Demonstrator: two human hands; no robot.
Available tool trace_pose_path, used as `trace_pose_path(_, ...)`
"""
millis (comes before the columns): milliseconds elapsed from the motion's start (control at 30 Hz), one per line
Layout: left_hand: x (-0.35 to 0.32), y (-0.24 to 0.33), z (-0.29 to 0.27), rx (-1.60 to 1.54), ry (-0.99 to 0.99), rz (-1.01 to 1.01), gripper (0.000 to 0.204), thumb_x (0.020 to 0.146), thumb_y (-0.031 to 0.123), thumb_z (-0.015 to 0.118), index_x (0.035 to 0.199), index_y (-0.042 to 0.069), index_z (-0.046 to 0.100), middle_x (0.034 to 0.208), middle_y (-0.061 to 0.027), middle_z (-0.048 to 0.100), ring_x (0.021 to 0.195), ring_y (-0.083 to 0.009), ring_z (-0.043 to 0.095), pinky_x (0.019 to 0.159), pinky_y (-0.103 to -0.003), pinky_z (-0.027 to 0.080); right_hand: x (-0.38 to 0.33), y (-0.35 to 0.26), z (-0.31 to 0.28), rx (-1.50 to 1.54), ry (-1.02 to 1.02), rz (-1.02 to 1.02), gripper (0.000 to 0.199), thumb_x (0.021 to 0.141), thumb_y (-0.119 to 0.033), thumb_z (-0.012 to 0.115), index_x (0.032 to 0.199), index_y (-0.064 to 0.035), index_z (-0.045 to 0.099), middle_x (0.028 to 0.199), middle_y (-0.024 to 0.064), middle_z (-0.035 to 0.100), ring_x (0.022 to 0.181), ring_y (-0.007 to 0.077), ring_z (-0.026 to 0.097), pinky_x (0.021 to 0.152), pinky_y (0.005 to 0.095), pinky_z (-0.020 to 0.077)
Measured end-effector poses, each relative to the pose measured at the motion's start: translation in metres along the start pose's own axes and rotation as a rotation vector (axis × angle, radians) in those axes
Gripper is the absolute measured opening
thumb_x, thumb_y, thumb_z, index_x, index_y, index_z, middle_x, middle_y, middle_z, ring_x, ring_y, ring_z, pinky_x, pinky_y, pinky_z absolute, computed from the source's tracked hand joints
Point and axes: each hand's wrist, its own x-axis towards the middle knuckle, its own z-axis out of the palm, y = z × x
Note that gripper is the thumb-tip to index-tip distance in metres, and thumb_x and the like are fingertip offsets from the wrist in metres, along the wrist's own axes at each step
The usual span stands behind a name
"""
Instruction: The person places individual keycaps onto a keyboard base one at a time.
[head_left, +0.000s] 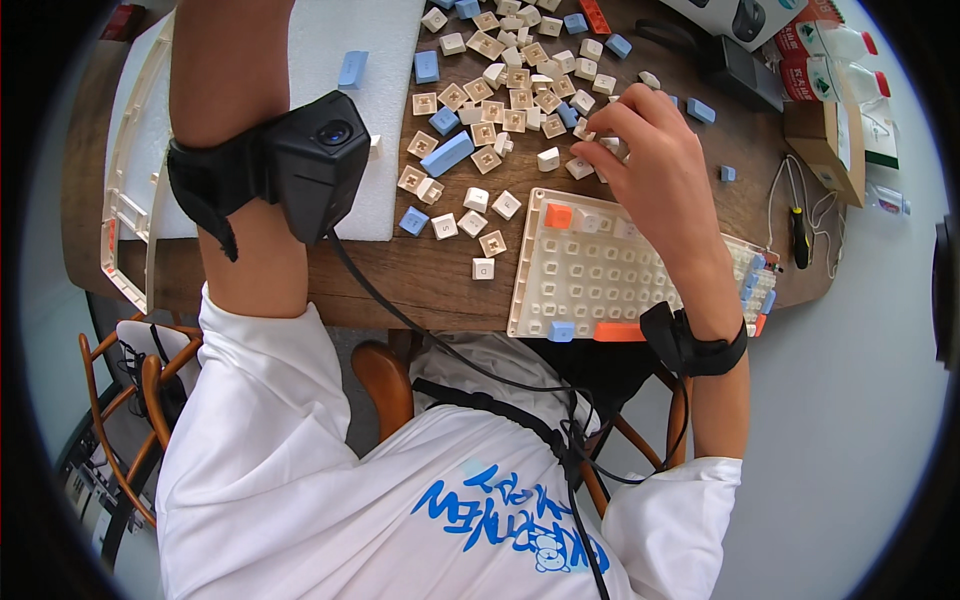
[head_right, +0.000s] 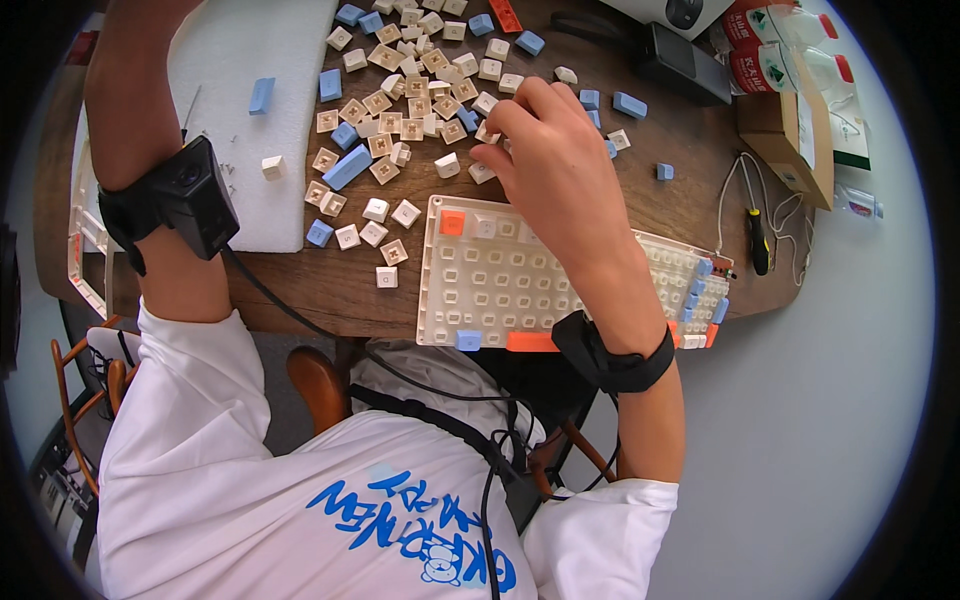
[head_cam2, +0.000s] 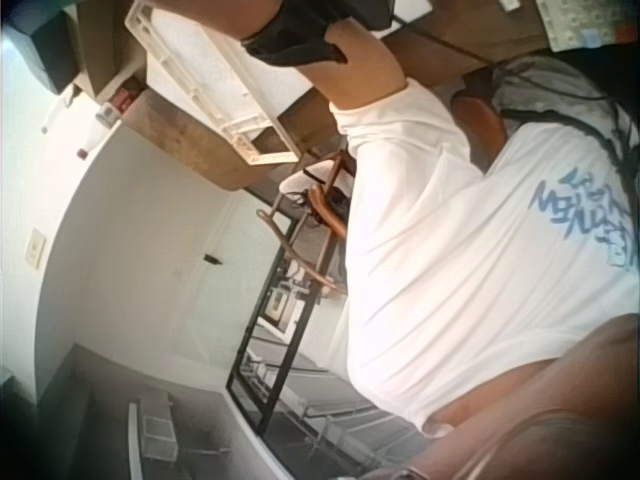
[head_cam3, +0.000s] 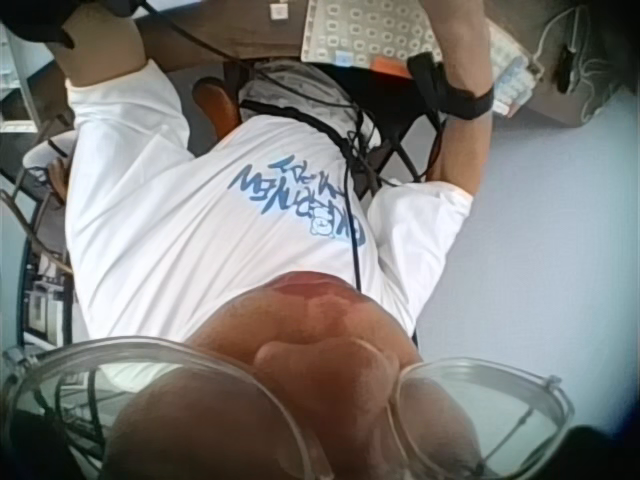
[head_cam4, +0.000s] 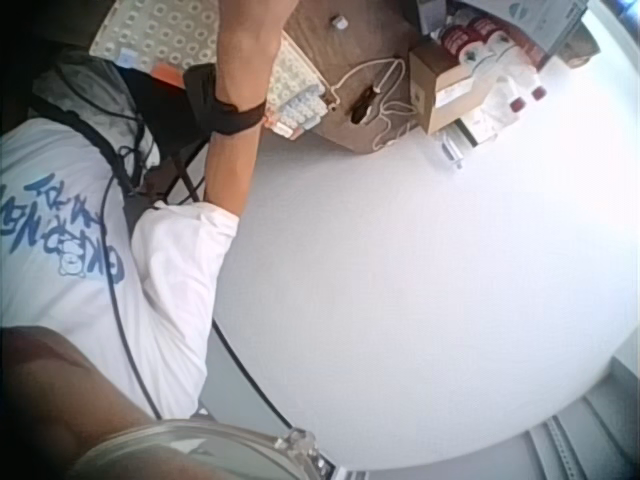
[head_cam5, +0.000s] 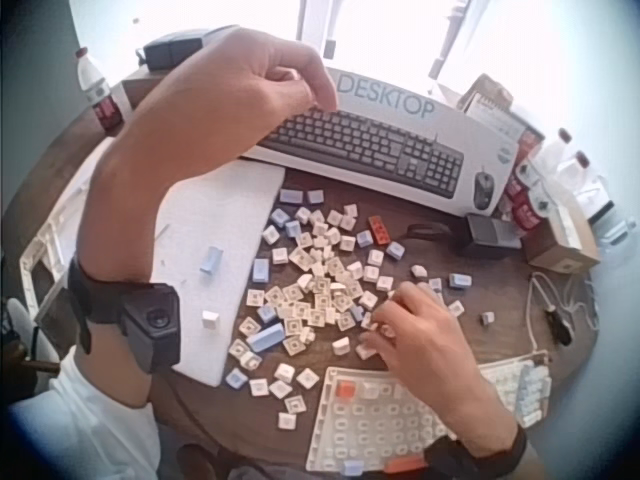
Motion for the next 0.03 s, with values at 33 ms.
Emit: trace_pose_path(33, -0.0014, -0.0005, -0.0012, 0.006, -0.002, -0.003, 0.022, 0.095, 0.009, 0.058, 0.099, 0.001, 0.078, 0.06, -0.0011, 0.057, 0.049, -0.0058, 0.043, 0.047, -0.027, 0.034, 0.0016, -0.0007, 0.0025, -0.019, -0.011, -0.003, 0.018, 0.078, -0.005, 0.081, 0.089, -0.0021, 0.067, 0.09, 0.0082, 0.059, 0.09, 0.0289, 0.059, 0.081, 0.0407, 0.0512)
